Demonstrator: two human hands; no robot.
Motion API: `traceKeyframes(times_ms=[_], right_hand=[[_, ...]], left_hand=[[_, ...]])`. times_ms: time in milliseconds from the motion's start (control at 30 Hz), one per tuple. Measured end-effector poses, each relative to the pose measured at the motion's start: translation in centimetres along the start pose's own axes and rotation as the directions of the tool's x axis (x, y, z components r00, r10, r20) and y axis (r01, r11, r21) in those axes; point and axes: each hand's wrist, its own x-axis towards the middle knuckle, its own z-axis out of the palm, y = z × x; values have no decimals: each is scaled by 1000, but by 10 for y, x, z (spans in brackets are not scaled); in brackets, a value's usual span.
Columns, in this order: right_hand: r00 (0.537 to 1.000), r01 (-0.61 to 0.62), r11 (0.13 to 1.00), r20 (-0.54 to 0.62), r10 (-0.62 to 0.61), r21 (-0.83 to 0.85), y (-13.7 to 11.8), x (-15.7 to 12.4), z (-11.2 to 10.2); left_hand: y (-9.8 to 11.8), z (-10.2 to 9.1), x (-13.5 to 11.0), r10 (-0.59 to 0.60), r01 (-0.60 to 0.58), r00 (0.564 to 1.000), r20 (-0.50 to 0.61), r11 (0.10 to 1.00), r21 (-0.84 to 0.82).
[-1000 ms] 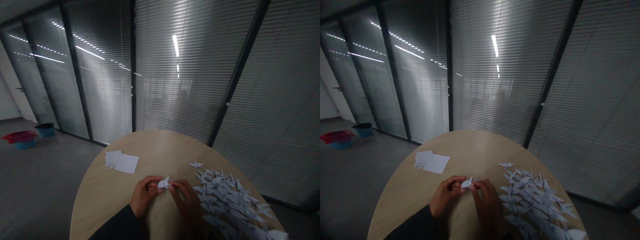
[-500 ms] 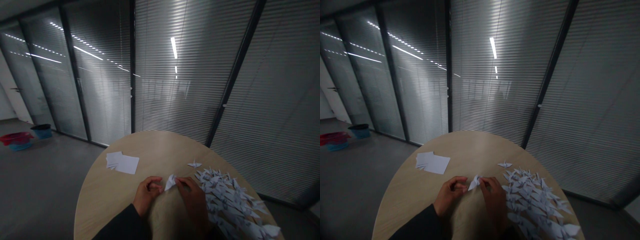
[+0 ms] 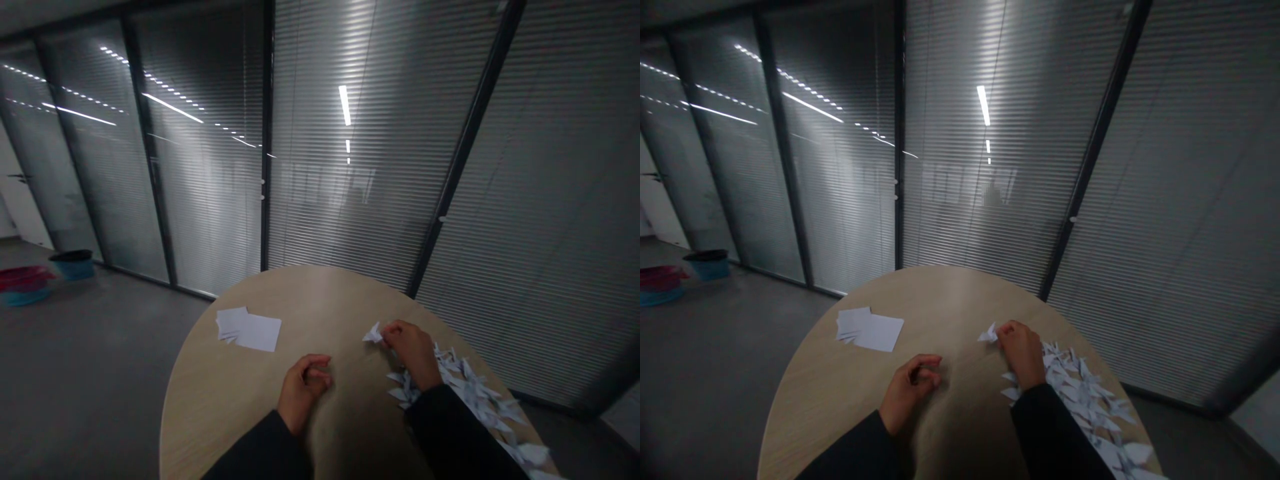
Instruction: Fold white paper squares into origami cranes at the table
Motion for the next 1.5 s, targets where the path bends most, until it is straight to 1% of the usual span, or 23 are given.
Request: traceKeyframes(times_ms=[100,167,267,467,667,800,900,1033,1100,1167,1233,1300,1400,1467,1500], right_hand=[[999,-35,993,1,36,-115,8,8,11],[998,-61,983,8,63,-175,13,12,18],[992,-124,956,-10,126,-267,18,18,25],[979,-201,914,-35,201,-353,21,24,33],[971,-234,911,-36,236,-340,25,23,40],[968,-247,921,-40,246,-302,25,23,41],[959,-284,926,-72,274,-251,22,25,38],[942,-322,938,-140,304,-131,13,30,25],[949,-289,955,-151,276,-66,5,29,16],[969,-196,981,-155,192,-8,-6,23,8],[985,-76,996,-153,83,49,-19,9,4],[989,40,994,-143,-25,103,-31,-12,4],[982,180,966,-98,-164,186,-44,-49,16],[956,294,904,-91,-280,311,-44,-73,33],[949,315,892,-98,-300,323,-42,-82,44]], left_hand=[[0,0,0,20,-20,1000,-8,1000,10],[2,-1,1,17,-16,1000,-9,1000,20],[4,-2,1,1,-1,1000,-3,1000,31],[2,-2,1,22,-22,1000,-17,1000,8],[3,-1,1,16,-16,1000,-6,1000,22],[2,-1,1,21,-21,1000,-11,1000,-5],[0,-1,2,36,-36,999,-18,999,-3],[-3,-2,3,63,-63,998,-12,998,-5],[-6,-2,4,73,-73,997,-7,997,-1],[-9,-3,5,68,-68,998,4,997,24],[-13,-4,5,76,-77,997,15,995,69],[-16,-5,6,113,-115,993,25,984,135],[-18,-7,6,204,-210,978,49,936,282],[-18,-8,5,273,-285,958,88,867,408],[-18,-8,5,306,-325,945,120,820,471]])
